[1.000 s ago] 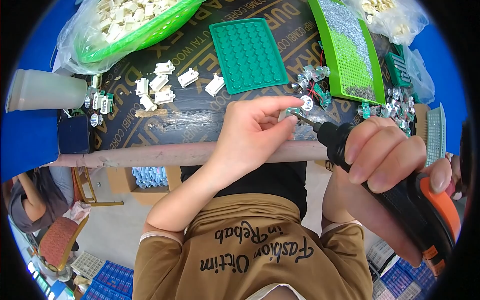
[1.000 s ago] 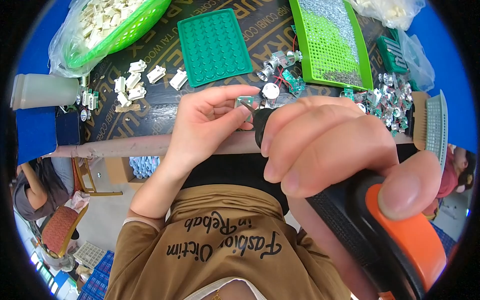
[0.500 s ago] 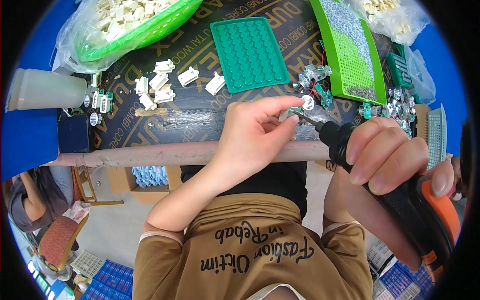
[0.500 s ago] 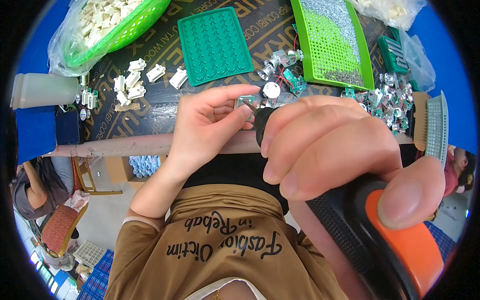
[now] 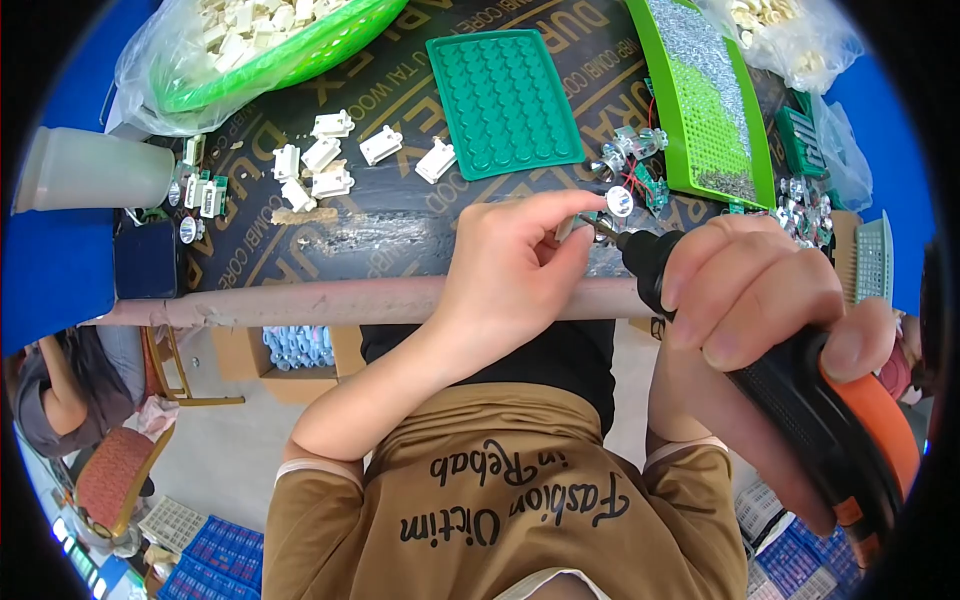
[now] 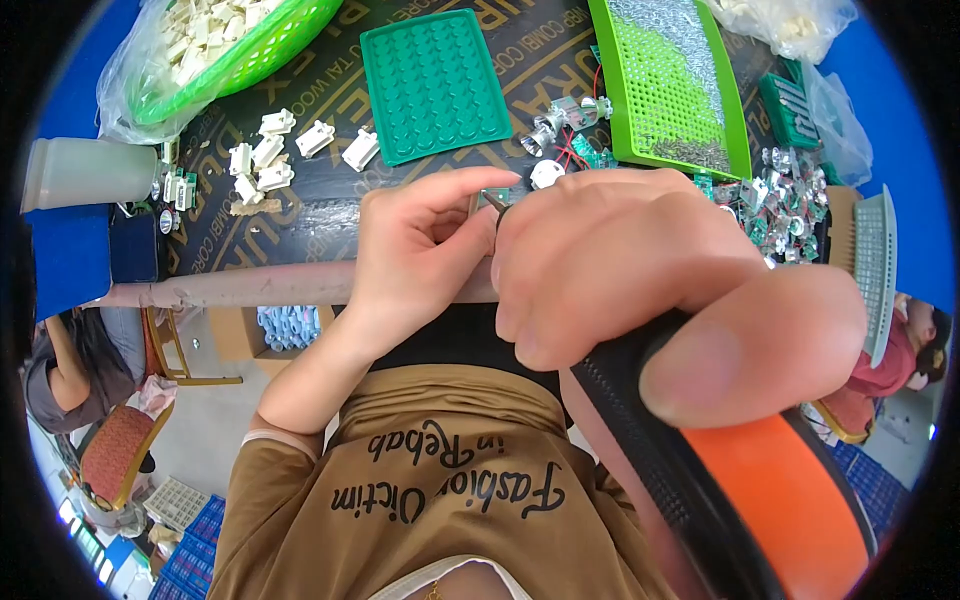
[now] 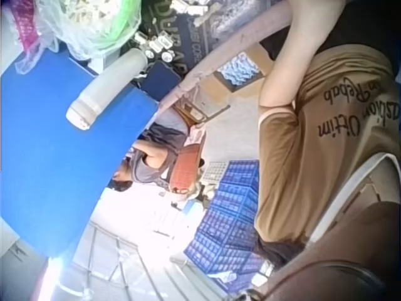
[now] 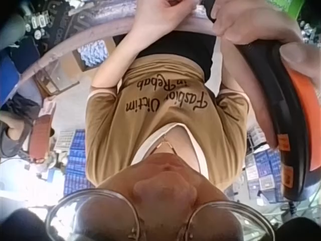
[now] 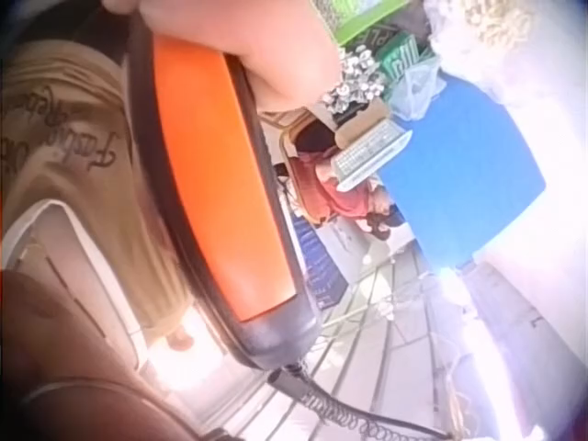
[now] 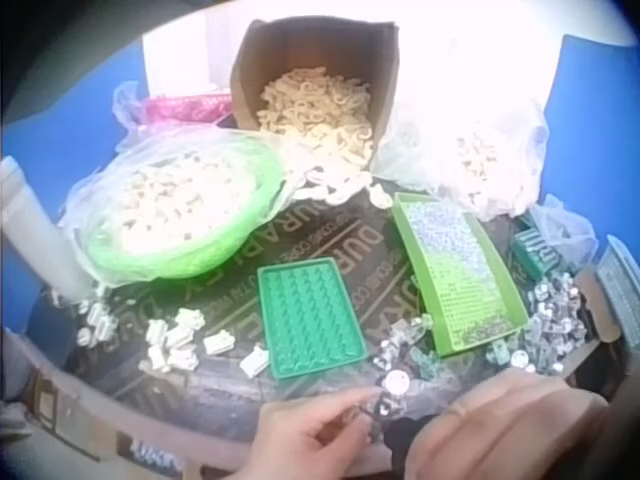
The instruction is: Assembling small electronic LED components into white plastic housings and testing the light functionality.
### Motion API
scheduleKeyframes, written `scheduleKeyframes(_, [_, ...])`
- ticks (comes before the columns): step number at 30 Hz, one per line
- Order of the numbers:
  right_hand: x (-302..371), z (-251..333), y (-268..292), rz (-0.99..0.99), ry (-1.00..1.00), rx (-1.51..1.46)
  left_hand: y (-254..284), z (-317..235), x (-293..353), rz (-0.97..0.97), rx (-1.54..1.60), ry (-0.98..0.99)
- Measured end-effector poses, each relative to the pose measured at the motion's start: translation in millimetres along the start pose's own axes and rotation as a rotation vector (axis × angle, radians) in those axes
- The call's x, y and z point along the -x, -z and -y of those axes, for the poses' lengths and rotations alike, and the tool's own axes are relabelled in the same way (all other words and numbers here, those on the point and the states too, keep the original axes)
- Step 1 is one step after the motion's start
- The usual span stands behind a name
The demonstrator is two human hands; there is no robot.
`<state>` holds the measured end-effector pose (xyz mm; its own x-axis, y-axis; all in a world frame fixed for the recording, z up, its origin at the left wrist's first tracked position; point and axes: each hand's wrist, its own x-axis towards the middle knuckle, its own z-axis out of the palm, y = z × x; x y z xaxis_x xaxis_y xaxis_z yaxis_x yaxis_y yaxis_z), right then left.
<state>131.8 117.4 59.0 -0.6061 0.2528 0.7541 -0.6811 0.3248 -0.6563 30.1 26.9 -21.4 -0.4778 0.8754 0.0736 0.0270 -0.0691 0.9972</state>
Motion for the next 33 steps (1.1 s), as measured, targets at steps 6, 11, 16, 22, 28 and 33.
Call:
scheduleKeyframes(6, [-0.9, -3.1, 1.8, 0.022, -0.012, -0.044, -0.4, -1.2, -1.1, -0.009, -0.056, -0.001])
scheduleKeyframes(11, [-1.7, -1.3, 5.2, -0.011, 0.005, 0.01, 3.1, -6.4, -4.1, 0.117, -0.098, 0.074])
scheduleKeyframes(16, [-1.8, -0.1, 1.6, -0.096, 0.051, -0.006, -0.6, 7.5, -0.6, 0.058, 0.062, 0.053])
scheduleKeyframes(22, [25.9, 28.3, 41.9, -0.448, -0.074, 0.104, 8.5, -12.4, 2.0, 0.13, -0.057, -0.046])
scheduleKeyframes(28, [47.7, 17.1, 85.5, -0.754, -0.145, 0.529, 69.4, -28.7, 1.4, -0.271, -0.262, -0.34])
scheduleKeyframes(33, [48.1, 25.4, 86.6, -0.799, -0.033, 0.665, 127.0, -34.4, -3.0, -0.48, -0.585, -0.233])
